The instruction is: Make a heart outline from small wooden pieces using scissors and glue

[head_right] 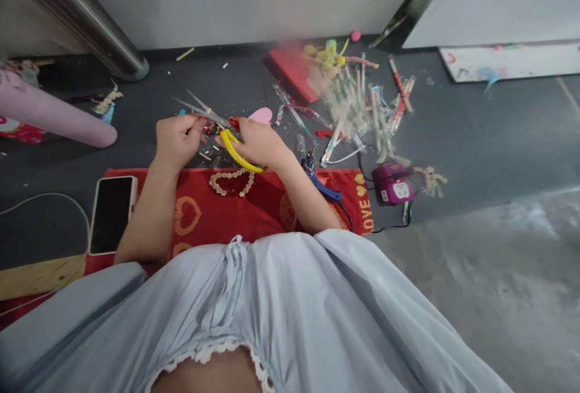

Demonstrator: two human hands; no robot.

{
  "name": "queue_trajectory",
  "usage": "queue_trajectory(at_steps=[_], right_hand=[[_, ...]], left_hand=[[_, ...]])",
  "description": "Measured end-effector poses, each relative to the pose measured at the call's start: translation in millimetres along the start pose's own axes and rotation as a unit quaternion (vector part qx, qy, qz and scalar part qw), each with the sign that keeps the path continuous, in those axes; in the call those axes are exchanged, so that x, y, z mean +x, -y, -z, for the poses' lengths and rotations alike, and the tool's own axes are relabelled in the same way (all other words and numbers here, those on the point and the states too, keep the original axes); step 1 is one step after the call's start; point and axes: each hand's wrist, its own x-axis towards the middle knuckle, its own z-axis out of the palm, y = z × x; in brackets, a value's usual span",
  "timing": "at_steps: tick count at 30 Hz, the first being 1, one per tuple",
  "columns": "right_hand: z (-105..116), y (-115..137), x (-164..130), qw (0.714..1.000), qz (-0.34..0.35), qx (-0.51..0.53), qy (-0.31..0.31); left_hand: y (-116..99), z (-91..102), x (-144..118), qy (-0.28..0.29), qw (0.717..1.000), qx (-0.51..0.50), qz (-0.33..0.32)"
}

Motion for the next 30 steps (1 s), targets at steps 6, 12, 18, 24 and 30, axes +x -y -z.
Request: queue_trajectory(at_steps=[6,12,18,24,30], right_hand=[[-5.7,-3.7,1.5,1.0,0.009,0.02,-0.015],[-3.3,-1.3,1.0,1.0,0.012,0.014,-0.014],[-2.2,7.1,2.3,1.0,-0.022,0.01,-0.014],[-4.6,8.5,3.3,0.999,-0.033,-0.01,-0.002],[-2.4,8.4,4.0,1.0,-0.015,0.015,0.015]], left_hand=[[-0.6,-6.1,-0.1,0.014,0.997,-0.067,0.026],[-0.7,-0.3,1.2,0.045,0.996,-0.081,0.017],[-0.6,-0.4,0.7,0.028,0.995,-0.088,0.047],[-0.5,-1.1,0.2,0.021,0.995,-0.081,0.045],[-4.2,-2.2,-1.0,0.019,0.996,-0.075,0.035]])
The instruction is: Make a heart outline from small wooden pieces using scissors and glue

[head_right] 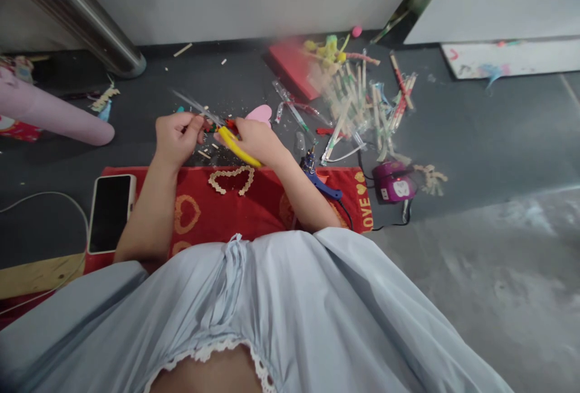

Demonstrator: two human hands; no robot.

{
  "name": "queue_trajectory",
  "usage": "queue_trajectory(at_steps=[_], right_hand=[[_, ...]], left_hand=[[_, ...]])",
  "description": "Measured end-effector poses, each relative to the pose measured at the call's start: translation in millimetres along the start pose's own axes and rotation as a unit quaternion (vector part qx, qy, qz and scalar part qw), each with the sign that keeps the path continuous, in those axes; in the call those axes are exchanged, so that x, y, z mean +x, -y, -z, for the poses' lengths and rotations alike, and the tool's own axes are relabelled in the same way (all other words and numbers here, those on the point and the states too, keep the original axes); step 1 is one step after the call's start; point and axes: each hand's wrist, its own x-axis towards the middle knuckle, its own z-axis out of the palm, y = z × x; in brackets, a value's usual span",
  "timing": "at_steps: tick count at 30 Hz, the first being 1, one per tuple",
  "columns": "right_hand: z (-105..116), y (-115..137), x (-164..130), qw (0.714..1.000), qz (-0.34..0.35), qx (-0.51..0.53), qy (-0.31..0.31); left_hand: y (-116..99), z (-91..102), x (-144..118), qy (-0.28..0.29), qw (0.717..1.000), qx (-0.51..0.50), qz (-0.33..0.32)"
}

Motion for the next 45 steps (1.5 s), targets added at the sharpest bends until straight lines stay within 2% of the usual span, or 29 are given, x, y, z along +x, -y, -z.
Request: queue_trajectory(at_steps=[5,10,16,23,28,35,45], right_hand=[[0.9,-0.9,-0.2,0.999,-0.026,0.004,-0.022],[3.7,-10.8,0.4,0.997,-0.067,0.025,-0.02],[15.0,-16.2,-3.0,0.994,-0.104,0.033,-0.028],[25.0,-17.6,-7.1,0.99,-0.132,0.032,-0.033],[19.2,-16.4,-7.9,0.996,-0.089,0.023,-0.018],[9.0,-1.9,-10.1,1.0,-0.007,0.008,0.001],[9.6,3.8,-11.1,1.0,0.004,0.02,0.005]], left_hand=[[-1.4,-6.0,0.5,0.035,0.999,0.007,-0.017],[9.8,-8.3,3.7,0.042,0.998,0.003,0.043],[18.9,-9.0,5.6,0.023,0.996,0.039,0.073],[5.7,-0.8,3.5,-0.028,0.995,0.023,0.091],[-4.3,6.8,2.3,-0.052,0.995,0.038,0.082],[-17.8,11.4,2.0,-0.053,0.995,0.038,0.073],[-27.2,12.2,0.5,-0.042,0.998,0.029,0.044]])
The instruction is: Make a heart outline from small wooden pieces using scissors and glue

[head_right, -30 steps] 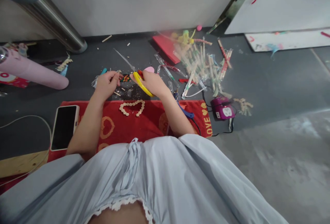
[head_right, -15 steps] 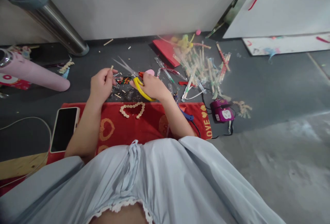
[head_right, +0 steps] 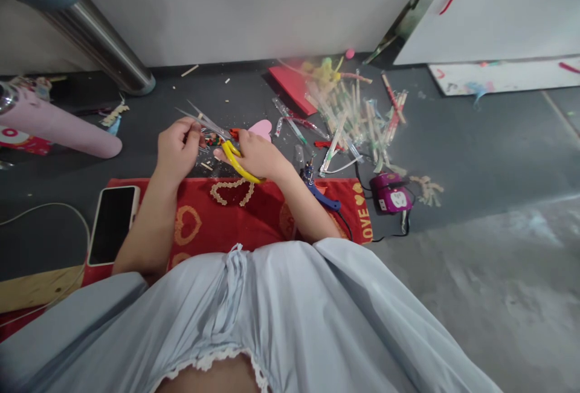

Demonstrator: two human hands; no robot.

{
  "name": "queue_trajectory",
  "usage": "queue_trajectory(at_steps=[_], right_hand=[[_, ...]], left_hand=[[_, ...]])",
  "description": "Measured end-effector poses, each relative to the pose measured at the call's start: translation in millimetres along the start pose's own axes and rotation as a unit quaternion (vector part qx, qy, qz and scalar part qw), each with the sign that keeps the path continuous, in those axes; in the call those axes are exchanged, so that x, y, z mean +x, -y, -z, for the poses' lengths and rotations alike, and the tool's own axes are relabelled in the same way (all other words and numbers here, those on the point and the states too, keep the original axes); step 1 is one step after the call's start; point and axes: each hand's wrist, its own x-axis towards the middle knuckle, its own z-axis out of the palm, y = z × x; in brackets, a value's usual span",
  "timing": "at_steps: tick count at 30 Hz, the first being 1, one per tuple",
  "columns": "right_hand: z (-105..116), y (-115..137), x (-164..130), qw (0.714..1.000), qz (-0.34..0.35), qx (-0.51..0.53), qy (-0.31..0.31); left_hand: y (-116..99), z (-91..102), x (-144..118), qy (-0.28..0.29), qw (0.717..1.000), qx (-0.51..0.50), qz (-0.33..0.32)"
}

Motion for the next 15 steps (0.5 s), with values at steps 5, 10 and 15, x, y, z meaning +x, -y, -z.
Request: queue_trajectory(at_steps=[5,10,15], right_hand=[[0.7,3.4,-0.1,1.0,0.004,-0.003,0.011],[-0.5,2.7,0.2,1.0,0.004,-0.009,-0.001],[0.8,3.7,-0.2,1.0,0.0,-0.021,-0.001]], left_hand=[[0.5,-2.0,-1.7,0.019,1.0,-0.002,-0.005],[-1.0,-2.3,-3.4,0.035,0.999,0.001,-0.001],[-2.5,-1.6,-3.6,0.043,0.999,0.001,0.005]])
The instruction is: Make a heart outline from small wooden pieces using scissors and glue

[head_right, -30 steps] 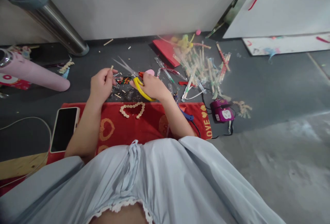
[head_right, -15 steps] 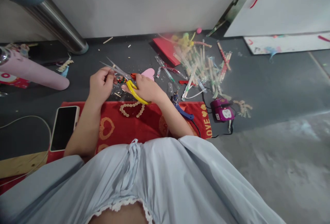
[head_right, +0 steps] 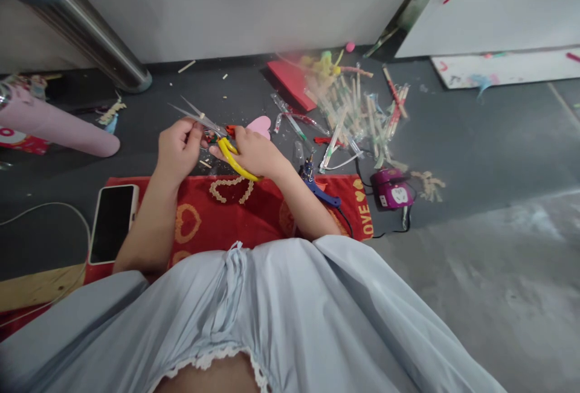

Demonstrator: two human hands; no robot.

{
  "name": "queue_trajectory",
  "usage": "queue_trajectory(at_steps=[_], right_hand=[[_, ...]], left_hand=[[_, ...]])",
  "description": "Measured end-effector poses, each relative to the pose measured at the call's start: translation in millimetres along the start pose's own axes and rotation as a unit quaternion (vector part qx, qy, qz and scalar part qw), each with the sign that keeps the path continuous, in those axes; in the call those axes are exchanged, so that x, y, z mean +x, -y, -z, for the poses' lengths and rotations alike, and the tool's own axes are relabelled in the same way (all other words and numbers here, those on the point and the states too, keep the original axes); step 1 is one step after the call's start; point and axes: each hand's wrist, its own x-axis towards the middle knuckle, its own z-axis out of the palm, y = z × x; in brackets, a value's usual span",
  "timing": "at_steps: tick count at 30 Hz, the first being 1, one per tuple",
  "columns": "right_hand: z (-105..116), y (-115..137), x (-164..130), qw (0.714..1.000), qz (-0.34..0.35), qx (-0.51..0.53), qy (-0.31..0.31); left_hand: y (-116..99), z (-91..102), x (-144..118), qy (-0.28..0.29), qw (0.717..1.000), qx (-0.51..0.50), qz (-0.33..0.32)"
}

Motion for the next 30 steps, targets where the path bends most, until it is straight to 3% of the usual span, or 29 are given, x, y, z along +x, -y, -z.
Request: queue_trajectory(at_steps=[22,30], right_hand=[[-2.1,14.4,2.6,0.997,-0.078,0.001,0.005],[-4.5,9.7,1.0,0.998,-0.055,-0.025,-0.018]], left_hand=[[11.7,-0.8,0.1,-0.018,1.0,0.009,-0.004],[13.8,-2.1,2.3,-0.014,0.999,-0.041,0.02]])
